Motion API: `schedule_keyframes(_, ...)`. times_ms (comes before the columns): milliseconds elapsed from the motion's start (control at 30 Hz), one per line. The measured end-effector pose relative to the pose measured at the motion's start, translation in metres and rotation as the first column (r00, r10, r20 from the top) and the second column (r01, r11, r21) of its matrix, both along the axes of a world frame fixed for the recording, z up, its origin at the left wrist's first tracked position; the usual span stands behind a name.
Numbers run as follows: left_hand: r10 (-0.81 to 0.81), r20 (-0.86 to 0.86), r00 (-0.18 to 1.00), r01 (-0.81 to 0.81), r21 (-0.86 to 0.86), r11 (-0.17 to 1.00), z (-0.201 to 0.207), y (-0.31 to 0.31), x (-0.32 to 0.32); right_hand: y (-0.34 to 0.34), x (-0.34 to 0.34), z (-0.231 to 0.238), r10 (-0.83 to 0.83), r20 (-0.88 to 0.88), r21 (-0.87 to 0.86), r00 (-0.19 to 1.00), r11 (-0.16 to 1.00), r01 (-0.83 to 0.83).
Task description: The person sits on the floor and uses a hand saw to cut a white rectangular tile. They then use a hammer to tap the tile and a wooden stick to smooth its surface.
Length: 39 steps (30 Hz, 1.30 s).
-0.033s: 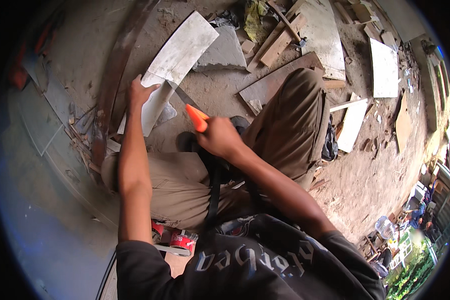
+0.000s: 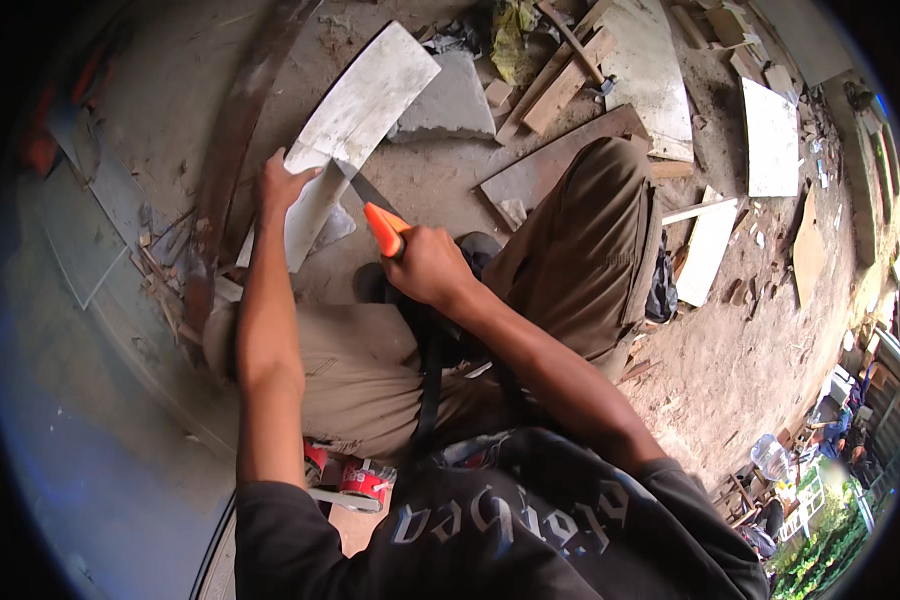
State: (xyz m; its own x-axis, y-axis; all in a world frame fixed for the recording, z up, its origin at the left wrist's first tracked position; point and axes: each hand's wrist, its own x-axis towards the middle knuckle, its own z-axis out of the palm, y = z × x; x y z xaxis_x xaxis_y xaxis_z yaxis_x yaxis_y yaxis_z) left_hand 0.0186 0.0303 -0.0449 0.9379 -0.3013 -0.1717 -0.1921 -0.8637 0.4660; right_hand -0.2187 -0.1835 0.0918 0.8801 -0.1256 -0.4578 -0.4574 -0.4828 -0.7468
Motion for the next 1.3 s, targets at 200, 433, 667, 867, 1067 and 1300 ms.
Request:
schedule_keyframes(200,0.034,0.0,0.999,-0.034,0.08,0.996,0.002,-0.008,0.011,-0.034,-0.026,0.024,-0.022,0.038,0.069,0.999,0.997,0.019)
schedule_keyframes(433,0.067,-0.028,0.997,-0.066,0.052,0.996,0.001,-0.001,0.015,-0.032,-0.039,0.03,0.013,0.087,0.083,0.996,0.996,-0.021)
schedule_keyframes(667,0.052,-0.015,0.999,-0.052,0.005,0.999,0.017,-0.011,0.005,-0.011,-0.006,0.005,0.031,0.055,0.04,0.998,0.999,-0.033)
schedule_keyframes(867,0.072,0.012,0.997,-0.072,-0.014,0.997,0.012,-0.011,0.002,-0.023,-0.024,0.016,-0.053,0.07,0.066,0.996,0.997,0.049)
schedule_keyframes(1067,0.074,0.029,0.997,-0.078,0.183,0.98,0.031,-0.025,-0.007,-0.026,-0.04,0.037,-0.026,0.003,0.074,1.0,0.997,0.026)
schedule_keyframes(1300,0.085,0.066,0.994,-0.093,0.124,0.988,0.041,-0.03,-0.032,-0.031,-0.038,0.018,-0.019,0.111,0.044,0.994,0.999,0.014)
